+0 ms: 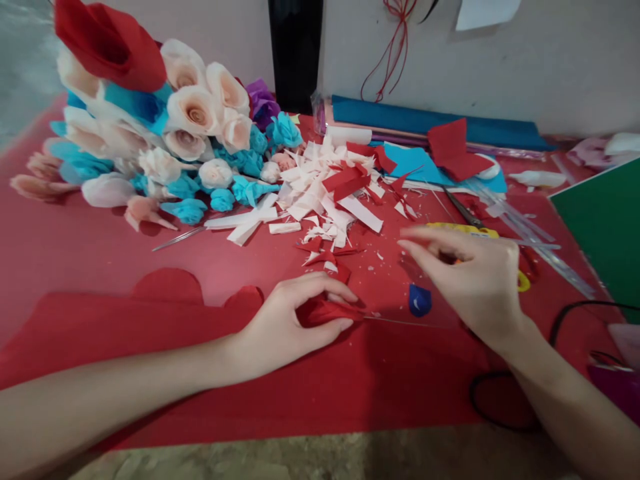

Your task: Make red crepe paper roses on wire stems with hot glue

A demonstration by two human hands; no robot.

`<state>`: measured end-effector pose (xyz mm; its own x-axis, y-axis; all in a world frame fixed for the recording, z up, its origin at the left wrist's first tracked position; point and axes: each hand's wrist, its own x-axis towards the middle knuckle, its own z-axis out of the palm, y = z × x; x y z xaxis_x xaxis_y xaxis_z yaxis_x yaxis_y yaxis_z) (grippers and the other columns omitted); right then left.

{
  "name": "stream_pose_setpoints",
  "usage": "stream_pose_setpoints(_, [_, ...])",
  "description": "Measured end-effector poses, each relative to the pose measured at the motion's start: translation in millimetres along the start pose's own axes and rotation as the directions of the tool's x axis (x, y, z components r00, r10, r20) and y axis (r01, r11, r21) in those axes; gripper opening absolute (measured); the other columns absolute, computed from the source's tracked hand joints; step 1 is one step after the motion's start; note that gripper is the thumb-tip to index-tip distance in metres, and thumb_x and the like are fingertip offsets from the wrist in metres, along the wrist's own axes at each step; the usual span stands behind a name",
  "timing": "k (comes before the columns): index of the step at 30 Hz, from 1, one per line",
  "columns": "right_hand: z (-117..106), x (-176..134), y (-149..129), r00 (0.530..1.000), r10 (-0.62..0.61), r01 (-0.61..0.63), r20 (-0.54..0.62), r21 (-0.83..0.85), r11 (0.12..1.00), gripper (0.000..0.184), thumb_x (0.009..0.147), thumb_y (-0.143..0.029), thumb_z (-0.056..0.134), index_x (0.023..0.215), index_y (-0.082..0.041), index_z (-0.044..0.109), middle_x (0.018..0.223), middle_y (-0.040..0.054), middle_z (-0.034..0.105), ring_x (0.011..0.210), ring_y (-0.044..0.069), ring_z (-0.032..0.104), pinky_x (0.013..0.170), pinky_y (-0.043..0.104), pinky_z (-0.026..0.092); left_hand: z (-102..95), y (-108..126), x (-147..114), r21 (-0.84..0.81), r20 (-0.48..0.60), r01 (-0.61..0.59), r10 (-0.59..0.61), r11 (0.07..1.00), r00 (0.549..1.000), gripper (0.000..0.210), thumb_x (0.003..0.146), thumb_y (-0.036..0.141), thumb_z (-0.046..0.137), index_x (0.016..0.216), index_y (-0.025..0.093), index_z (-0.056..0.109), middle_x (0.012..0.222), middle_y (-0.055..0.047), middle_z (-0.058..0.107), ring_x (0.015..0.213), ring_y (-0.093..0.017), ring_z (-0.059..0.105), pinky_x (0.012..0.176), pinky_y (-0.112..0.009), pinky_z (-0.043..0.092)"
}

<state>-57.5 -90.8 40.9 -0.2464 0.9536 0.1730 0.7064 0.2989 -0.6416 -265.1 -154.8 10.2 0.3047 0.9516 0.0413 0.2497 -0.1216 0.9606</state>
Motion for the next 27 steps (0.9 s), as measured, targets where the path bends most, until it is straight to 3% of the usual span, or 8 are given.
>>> stream_pose_setpoints(2, [0.7,0.1,-1.2,0.999,-0.040,0.038,-0.032,-0.066,0.997,0.049,0.075,-0.021,0.059,0.122,-0.023,0.047,0.076,-0.0003,0.063,0.056,0.011,0.052,0.059,0.025,0.043,-0.1,0.7,0.5,-0.001,-0.004,0.005,-0.005,1.000,1.000,0.015,0.072,0.015,0.060,0.087,0.016,0.061,0.086,-0.005,0.065,0.084,-0.014,0.061,0.079,-0.025,0.049])
stream_pose_setpoints(4, [0.9,-0.7,-2.9,0.997,-0.072,0.070,-0.018,-0.096,0.993,0.049,0.077,-0.020,0.056,0.125,-0.021,0.044,0.085,0.0009,0.064,0.057,0.011,0.055,0.059,0.025,0.045,-0.5,1.1,0.9,-0.001,-0.006,0.004,-0.004,1.000,1.000,0.015,0.072,0.015,0.060,0.087,0.016,0.061,0.087,-0.004,0.066,0.084,-0.014,0.061,0.079,-0.024,0.049])
stream_pose_setpoints(6, [0.2,-2.3,-4.1,0.998,-0.068,0.067,0.000,-0.116,0.991,0.019,0.082,-0.025,0.052,0.097,-0.019,0.062,0.069,0.0004,0.064,0.051,0.011,0.053,0.053,0.024,0.044,-1.1,1.0,0.9,0.000,-0.005,-0.004,0.004,1.000,1.000,0.015,0.072,0.014,0.060,0.087,0.016,0.061,0.087,-0.004,0.065,0.084,-0.014,0.061,0.080,-0.023,0.049])
stream_pose_setpoints(9, [-1.2,-3.8,-4.5,0.998,-0.051,0.043,-0.045,-0.179,0.983,0.032,0.081,-0.035,0.053,0.055,-0.018,0.058,0.045,-0.0008,0.050,0.043,0.010,0.046,0.045,0.025,0.037,-1.8,0.8,0.1,-0.008,-0.001,-0.005,0.005,1.000,1.000,0.014,0.072,0.015,0.060,0.087,0.016,0.061,0.087,-0.004,0.065,0.085,-0.013,0.061,0.080,-0.022,0.048])
stream_pose_setpoints(12, [-1.3,-3.6,-4.4,0.996,-0.051,0.042,-0.078,-0.114,0.993,0.016,0.077,-0.027,0.059,0.090,-0.019,0.061,0.074,0.0007,0.062,0.054,0.011,0.053,0.049,0.024,0.043,-1.8,1.1,-0.8,-0.012,0.003,-0.005,0.005,1.000,1.000,0.014,0.073,0.015,0.059,0.086,0.016,0.061,0.088,-0.004,0.066,0.086,-0.013,0.061,0.080,-0.021,0.048])
stream_pose_setpoints(16, [-2.1,-6.8,-9.7,0.968,-0.175,0.179,0.180,-0.007,0.984,0.047,0.078,-0.018,0.055,0.123,-0.020,0.044,0.121,0.0050,0.050,0.097,0.016,0.055,0.082,0.028,0.046,-0.9,1.1,-0.8,0.001,-0.001,-0.014,0.014,1.000,1.000,0.014,0.072,0.014,0.060,0.086,0.016,0.060,0.088,-0.004,0.065,0.085,-0.013,0.061,0.079,-0.021,0.048])
stream_pose_setpoints(20, [-2.5,-19.5,-21.5,0.859,-0.232,0.244,0.457,0.032,0.969,0.026,0.079,-0.028,0.057,0.105,-0.022,0.057,0.100,-0.0004,0.062,0.091,0.012,0.057,0.081,0.023,0.044,0.0,-0.9,0.1,-0.013,-0.008,-0.031,0.031,0.999,0.999,0.015,0.072,0.014,0.061,0.087,0.015,0.059,0.088,-0.003,0.065,0.086,-0.013,0.060,0.080,-0.021,0.048])
stream_pose_setpoints(27, [8.9,-34.7,-29.5,0.882,-0.244,0.223,0.402,0.098,0.970,0.014,0.078,-0.017,0.057,0.091,-0.020,0.062,0.084,-0.0046,0.065,0.072,0.006,0.059,0.068,0.015,0.042,-0.2,-3.2,-1.4,0.007,0.000,-0.056,0.056,0.998,0.998,0.017,0.073,0.013,0.059,0.089,0.016,0.059,0.088,-0.002,0.064,0.085,-0.010,0.060,0.080,-0.019,0.047])
